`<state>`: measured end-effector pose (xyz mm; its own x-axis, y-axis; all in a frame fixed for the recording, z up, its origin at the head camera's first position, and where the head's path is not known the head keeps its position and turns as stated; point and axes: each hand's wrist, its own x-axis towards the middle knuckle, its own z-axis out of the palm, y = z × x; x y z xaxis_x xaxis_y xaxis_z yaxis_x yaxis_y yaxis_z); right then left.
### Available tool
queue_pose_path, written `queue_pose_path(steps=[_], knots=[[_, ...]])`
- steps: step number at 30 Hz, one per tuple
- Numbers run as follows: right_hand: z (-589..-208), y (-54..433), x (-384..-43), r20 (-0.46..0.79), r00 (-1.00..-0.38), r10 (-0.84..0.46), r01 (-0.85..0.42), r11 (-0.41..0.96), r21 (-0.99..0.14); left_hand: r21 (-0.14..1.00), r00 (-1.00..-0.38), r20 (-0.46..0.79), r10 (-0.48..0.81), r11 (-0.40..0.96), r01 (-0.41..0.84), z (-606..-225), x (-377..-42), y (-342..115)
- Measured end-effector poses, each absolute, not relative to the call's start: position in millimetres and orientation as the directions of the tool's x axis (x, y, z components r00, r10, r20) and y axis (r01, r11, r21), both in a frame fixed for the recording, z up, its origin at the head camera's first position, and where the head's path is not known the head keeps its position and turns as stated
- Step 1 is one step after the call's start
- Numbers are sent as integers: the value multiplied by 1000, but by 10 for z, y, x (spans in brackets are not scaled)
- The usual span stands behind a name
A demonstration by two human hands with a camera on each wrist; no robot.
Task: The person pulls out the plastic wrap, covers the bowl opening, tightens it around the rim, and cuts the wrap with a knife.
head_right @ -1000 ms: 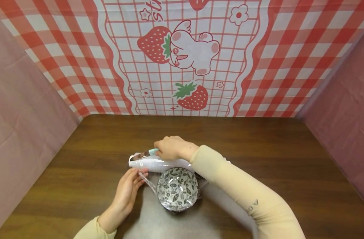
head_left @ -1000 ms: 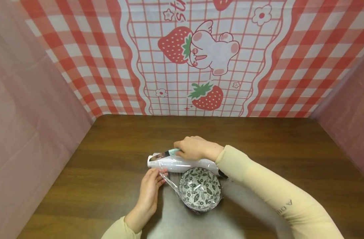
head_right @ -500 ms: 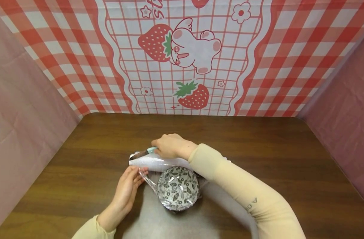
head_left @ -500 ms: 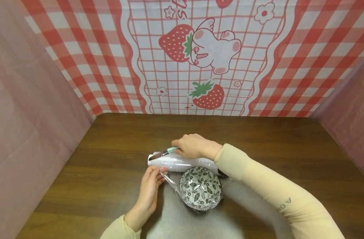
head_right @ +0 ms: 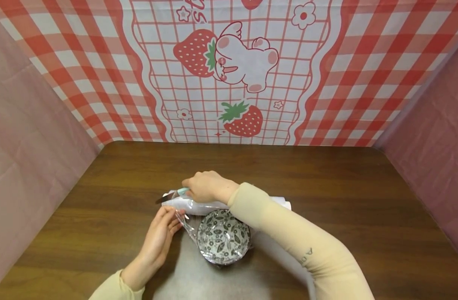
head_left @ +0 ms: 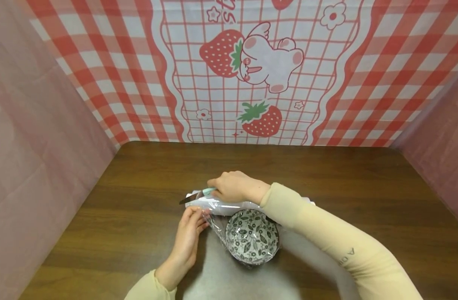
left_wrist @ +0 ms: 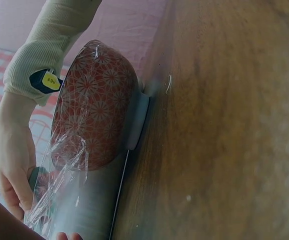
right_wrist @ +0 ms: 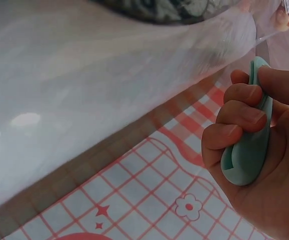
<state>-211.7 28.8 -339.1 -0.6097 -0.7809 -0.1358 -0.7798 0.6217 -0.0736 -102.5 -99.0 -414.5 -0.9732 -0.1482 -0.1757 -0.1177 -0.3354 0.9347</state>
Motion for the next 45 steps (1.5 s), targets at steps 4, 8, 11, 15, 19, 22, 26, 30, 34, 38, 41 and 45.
queue_pose_path(steps=[4,8,11,15,19,22,26,30,34,38,41,45], knots=[[-3397,247,-2105,-147,-613,-776,-776,626,-70,934,-975,-175,-138,-335,-120,-4140,-1021,-996],[-3379,266,-2100,-164,-628,-760,-763,644,-59,930,-976,-180,-123,-346,-128,-4141,-1029,-993],[-3353,310,-2106,-164,-632,-757,-761,646,-50,927,-975,-184,-121,-351,-131,-4145,-1036,-993],[-3322,386,-2126,-158,-631,-759,-760,646,-66,923,-972,-198,-127,-359,-141,-4133,-1040,-1000],[-3321,445,-2145,-161,-634,-756,-754,651,-87,916,-968,-219,-125,-369,-159,-4128,-1037,-1020],[-3321,469,-2155,-159,-635,-756,-754,652,-86,912,-967,-227,-116,-374,-170,-4134,-1035,-1037],[-3295,489,-2164,-150,-629,-763,-762,643,-77,909,-966,-236,-107,-377,-181,-4140,-1029,-1053],[-3263,511,-2170,-152,-625,-765,-767,639,-64,906,-967,-235,-97,-382,-182,-4144,-1025,-1059],[-3245,523,-2181,-158,-618,-770,-775,630,-44,904,-968,-231,-93,-389,-178,-4141,-1025,-1054],[-3239,496,-2191,-160,-604,-781,-788,615,-27,908,-970,-226,-85,-379,-178,-4130,-1028,-1045],[-3244,462,-2194,-172,-595,-785,-794,608,-26,912,-972,-223,-73,-368,-182,-4118,-1023,-1040],[-3234,443,-2193,-190,-598,-779,-791,611,-15,913,-973,-221,-64,-364,-183,-4103,-1008,-1040]])
